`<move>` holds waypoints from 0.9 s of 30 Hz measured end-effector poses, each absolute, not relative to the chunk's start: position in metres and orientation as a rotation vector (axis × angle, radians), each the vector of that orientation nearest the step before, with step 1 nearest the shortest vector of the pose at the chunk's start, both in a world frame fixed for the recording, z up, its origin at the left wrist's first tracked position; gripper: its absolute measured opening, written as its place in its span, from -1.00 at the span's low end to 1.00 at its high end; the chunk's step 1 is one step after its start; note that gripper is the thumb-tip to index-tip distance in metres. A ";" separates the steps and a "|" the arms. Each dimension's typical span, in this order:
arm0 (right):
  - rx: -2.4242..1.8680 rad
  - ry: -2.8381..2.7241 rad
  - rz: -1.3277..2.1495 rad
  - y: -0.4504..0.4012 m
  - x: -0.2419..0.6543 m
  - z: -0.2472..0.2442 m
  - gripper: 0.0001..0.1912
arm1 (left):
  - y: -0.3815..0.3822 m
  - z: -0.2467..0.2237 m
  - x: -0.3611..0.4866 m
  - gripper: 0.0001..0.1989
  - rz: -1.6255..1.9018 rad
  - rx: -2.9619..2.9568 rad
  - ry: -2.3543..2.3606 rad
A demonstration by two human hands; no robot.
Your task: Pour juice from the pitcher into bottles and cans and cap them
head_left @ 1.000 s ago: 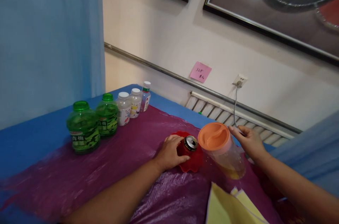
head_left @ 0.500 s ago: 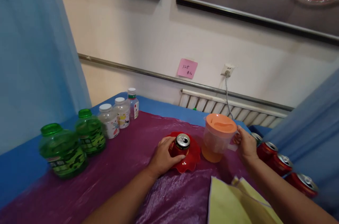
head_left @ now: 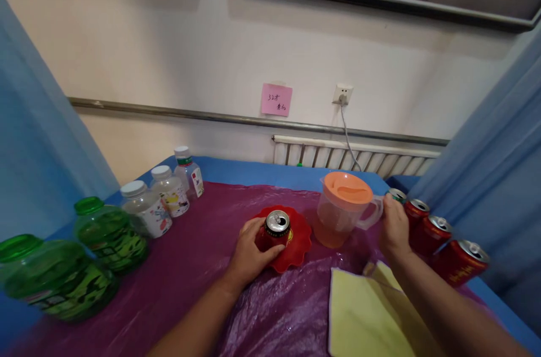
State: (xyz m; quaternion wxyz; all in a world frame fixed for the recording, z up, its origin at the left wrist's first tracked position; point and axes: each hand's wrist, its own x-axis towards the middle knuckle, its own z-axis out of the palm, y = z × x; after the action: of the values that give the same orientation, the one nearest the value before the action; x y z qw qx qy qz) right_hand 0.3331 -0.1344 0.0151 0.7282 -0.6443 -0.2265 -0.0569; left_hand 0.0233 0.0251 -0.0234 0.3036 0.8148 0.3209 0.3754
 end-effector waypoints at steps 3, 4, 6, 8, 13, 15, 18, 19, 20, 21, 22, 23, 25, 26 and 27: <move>-1.323 -0.550 -0.330 -0.149 0.307 0.020 -0.61 | 0.024 -0.023 0.022 -0.36 1.019 2.168 0.862; -1.306 -0.621 -0.350 -0.153 0.293 0.020 -0.61 | 0.023 -0.023 0.022 -0.34 1.027 2.170 0.866; -1.324 -0.865 -0.278 -0.155 0.261 0.016 -0.61 | 0.022 -0.022 0.022 -0.32 1.039 2.179 0.861; -1.400 -1.111 -0.120 -0.150 0.228 0.009 -0.55 | 0.020 -0.021 0.021 -0.31 1.047 2.201 0.839; -1.564 -1.208 0.289 -0.120 0.176 -0.008 -0.31 | 0.018 -0.018 0.020 -0.31 1.054 2.252 0.774; -1.583 -1.179 0.382 -0.109 0.168 -0.010 -0.24 | 0.019 -0.019 0.020 -0.31 1.037 2.249 0.773; -1.559 -1.135 0.448 -0.095 0.163 -0.010 -0.15 | 0.019 -0.020 0.020 -0.33 1.004 2.249 0.755; -1.547 -1.120 0.454 -0.091 0.162 -0.010 -0.14 | 0.019 -0.021 0.020 -0.34 0.999 2.254 0.746; -1.531 -1.107 0.460 -0.088 0.161 -0.010 -0.14 | 0.018 -0.021 0.020 -0.34 0.996 2.263 0.737; -1.512 -1.097 0.472 -0.085 0.160 -0.010 -0.16 | 0.018 -0.021 0.021 -0.35 0.995 2.271 0.730; -1.491 -1.089 0.487 -0.083 0.159 -0.010 -0.19 | 0.018 -0.021 0.021 -0.34 0.994 2.279 0.724; -1.474 -1.082 0.500 -0.081 0.159 -0.009 -0.23 | 0.018 -0.021 0.021 -0.34 0.991 2.287 0.716; -1.458 -1.067 0.495 -0.080 0.158 -0.005 -0.32 | 0.018 -0.020 0.021 -0.35 0.980 2.304 0.689; -1.459 -1.059 0.474 -0.080 0.158 -0.002 -0.34 | 0.019 -0.020 0.021 -0.34 0.972 2.313 0.670; -1.462 -1.051 0.444 -0.082 0.159 0.002 -0.35 | 0.020 -0.020 0.021 -0.31 0.965 2.324 0.650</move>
State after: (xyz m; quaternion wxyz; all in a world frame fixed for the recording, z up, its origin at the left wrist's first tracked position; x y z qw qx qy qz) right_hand 0.1589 -0.0824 0.0015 0.6002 -0.6307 -0.4532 0.1915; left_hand 0.0208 0.0202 -0.0199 0.2679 0.8616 0.2409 0.3577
